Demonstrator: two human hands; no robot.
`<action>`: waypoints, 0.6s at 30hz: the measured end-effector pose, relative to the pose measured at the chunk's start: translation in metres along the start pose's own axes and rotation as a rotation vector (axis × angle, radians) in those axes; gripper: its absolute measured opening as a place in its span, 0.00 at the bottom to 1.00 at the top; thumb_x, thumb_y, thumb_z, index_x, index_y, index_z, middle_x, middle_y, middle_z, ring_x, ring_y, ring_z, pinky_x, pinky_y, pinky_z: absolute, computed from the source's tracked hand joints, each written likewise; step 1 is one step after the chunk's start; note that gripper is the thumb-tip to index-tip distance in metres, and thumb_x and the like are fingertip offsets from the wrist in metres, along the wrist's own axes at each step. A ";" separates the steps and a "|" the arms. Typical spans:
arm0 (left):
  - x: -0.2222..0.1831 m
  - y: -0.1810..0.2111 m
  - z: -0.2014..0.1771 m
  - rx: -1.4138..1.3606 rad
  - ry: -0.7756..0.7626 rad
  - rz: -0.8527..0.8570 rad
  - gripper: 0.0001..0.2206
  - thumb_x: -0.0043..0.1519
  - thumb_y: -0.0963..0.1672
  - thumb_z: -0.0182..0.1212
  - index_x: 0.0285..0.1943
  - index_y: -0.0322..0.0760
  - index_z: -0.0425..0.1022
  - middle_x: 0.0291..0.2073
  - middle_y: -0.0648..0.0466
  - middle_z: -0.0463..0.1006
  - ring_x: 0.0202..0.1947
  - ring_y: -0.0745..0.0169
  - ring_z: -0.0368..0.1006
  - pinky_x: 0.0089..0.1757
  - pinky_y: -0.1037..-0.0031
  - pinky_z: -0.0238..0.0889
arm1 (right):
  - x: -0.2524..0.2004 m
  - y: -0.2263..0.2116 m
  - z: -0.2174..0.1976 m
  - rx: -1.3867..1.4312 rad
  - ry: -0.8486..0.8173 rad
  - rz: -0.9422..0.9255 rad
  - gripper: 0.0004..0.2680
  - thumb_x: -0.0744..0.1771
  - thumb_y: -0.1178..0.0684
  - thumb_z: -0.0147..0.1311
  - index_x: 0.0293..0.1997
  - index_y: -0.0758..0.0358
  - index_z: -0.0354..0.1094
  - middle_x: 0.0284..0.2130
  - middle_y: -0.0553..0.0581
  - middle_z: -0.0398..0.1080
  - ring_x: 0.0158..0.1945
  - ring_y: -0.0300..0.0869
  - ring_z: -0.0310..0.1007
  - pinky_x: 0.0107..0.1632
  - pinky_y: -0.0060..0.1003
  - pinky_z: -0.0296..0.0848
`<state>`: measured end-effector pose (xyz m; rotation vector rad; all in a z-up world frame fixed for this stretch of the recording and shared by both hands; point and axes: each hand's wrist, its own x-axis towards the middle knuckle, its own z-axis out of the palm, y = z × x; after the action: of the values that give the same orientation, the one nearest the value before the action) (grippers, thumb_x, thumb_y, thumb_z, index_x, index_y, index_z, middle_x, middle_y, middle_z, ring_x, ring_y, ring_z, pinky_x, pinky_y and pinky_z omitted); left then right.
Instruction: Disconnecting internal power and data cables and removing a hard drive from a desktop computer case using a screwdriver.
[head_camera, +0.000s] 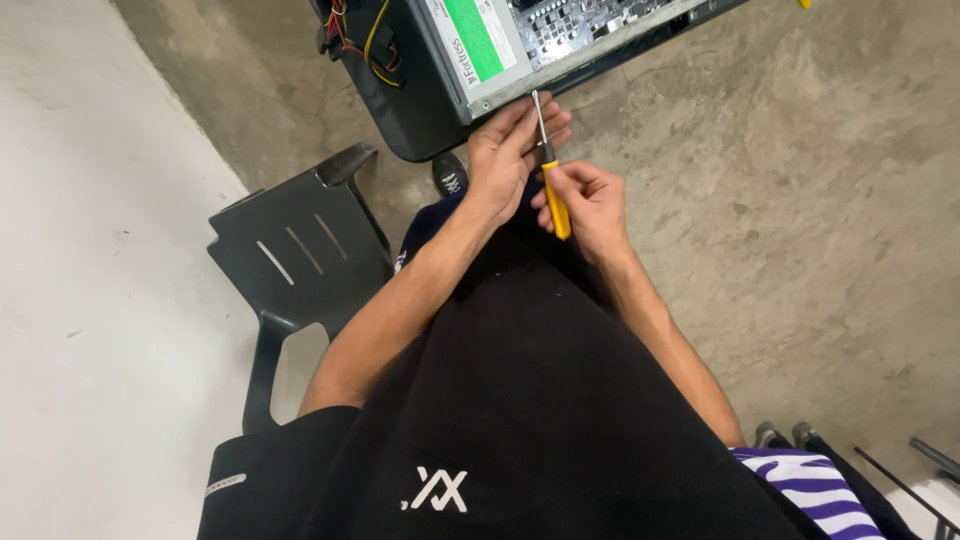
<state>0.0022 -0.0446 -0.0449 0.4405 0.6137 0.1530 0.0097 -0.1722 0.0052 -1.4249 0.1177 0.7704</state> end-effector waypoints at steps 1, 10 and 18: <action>0.001 0.003 0.005 -0.001 -0.001 -0.001 0.10 0.67 0.38 0.58 0.56 0.23 0.76 0.48 0.36 0.82 0.49 0.41 0.81 0.53 0.55 0.78 | 0.002 0.002 0.000 -0.001 0.001 0.000 0.09 0.70 0.53 0.54 0.42 0.71 0.71 0.24 0.64 0.74 0.19 0.40 0.72 0.21 0.28 0.72; 0.005 -0.008 -0.005 0.213 0.063 0.098 0.13 0.63 0.38 0.64 0.56 0.25 0.78 0.45 0.41 0.84 0.42 0.56 0.82 0.47 0.68 0.80 | 0.028 0.009 -0.011 -0.206 0.013 -0.186 0.08 0.72 0.47 0.51 0.40 0.57 0.62 0.30 0.51 0.66 0.31 0.36 0.68 0.38 0.32 0.71; 0.008 -0.019 -0.012 0.173 0.087 0.168 0.11 0.65 0.38 0.63 0.56 0.31 0.79 0.44 0.45 0.84 0.40 0.56 0.82 0.43 0.64 0.83 | 0.063 -0.033 0.020 -0.249 0.151 -0.298 0.01 0.68 0.61 0.60 0.41 0.65 0.74 0.25 0.54 0.73 0.28 0.33 0.73 0.28 0.26 0.77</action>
<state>0.0012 -0.0549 -0.0661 0.6555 0.6779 0.2819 0.0676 -0.1265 0.0046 -1.6909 -0.0767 0.4416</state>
